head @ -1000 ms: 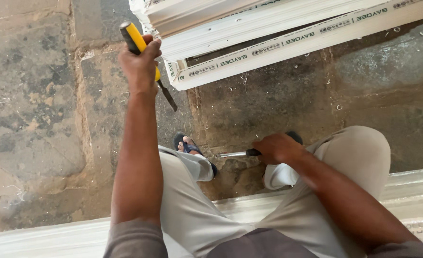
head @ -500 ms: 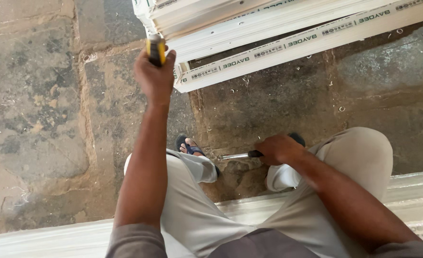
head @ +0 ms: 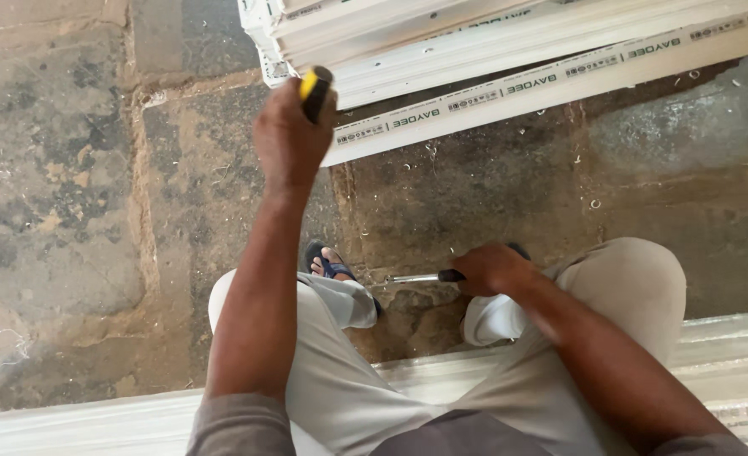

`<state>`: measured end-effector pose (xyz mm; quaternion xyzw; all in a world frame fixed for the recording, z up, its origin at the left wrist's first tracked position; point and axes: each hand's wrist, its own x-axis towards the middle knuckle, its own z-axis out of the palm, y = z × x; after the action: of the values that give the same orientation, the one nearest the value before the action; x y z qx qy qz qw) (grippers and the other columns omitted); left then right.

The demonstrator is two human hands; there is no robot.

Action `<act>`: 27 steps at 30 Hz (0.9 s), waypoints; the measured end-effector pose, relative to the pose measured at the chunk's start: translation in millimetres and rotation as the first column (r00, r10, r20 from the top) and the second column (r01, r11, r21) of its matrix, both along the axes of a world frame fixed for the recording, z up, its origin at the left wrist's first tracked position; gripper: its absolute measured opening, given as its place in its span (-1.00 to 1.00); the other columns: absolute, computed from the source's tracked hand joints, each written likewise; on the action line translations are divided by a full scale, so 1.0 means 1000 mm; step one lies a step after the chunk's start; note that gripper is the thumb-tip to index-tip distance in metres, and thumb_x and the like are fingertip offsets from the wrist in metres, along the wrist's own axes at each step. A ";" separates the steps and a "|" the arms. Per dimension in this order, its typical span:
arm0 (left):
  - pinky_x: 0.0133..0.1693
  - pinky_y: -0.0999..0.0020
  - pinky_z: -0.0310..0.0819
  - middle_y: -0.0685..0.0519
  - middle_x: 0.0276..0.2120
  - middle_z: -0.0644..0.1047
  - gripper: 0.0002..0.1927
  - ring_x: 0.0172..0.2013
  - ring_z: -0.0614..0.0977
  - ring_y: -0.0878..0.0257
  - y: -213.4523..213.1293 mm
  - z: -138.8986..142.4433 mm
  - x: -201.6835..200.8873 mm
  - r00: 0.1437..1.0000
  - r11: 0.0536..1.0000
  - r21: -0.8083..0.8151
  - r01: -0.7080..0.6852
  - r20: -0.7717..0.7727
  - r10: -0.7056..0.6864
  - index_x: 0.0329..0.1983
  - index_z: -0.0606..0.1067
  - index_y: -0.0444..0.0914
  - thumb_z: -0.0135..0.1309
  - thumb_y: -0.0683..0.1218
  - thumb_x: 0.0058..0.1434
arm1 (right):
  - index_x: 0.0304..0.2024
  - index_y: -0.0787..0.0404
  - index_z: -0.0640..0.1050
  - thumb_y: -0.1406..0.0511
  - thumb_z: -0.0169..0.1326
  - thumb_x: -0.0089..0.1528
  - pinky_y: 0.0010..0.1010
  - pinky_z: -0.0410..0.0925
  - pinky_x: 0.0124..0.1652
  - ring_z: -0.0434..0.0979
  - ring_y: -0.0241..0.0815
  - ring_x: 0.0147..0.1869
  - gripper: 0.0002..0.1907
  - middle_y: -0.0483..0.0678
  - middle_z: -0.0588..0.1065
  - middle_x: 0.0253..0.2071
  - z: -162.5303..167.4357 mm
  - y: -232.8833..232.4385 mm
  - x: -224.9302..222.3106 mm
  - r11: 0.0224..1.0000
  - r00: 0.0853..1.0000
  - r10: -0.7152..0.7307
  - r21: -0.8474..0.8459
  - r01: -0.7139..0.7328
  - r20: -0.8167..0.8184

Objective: The person sits on the floor beside a stack of white uPVC window frame profiles and uses a yellow-handled chisel with a small mallet to chip and clean the channel of the frames, repositioning the chisel and tapping it repeatedly along the profile edges.

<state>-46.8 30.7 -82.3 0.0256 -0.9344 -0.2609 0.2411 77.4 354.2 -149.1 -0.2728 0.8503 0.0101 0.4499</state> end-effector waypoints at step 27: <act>-0.31 0.45 0.79 0.06 -0.30 0.69 -0.76 -0.38 0.74 0.39 -0.047 -0.003 -0.020 0.995 0.834 0.550 -0.046 -0.044 0.084 -0.18 0.53 -0.24 0.36 -0.19 0.16 | -0.08 0.03 0.53 0.06 0.06 0.26 -0.01 0.42 0.00 0.59 0.11 0.01 -0.71 0.03 0.59 -0.15 -0.002 -0.002 0.004 0.999 1.000 0.004 -0.044 -0.005 -0.021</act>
<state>-67.0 -16.6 -85.7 0.1164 -0.8109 -0.5095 0.2634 81.9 352.4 -151.4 -0.2842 0.8544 -0.0046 0.4350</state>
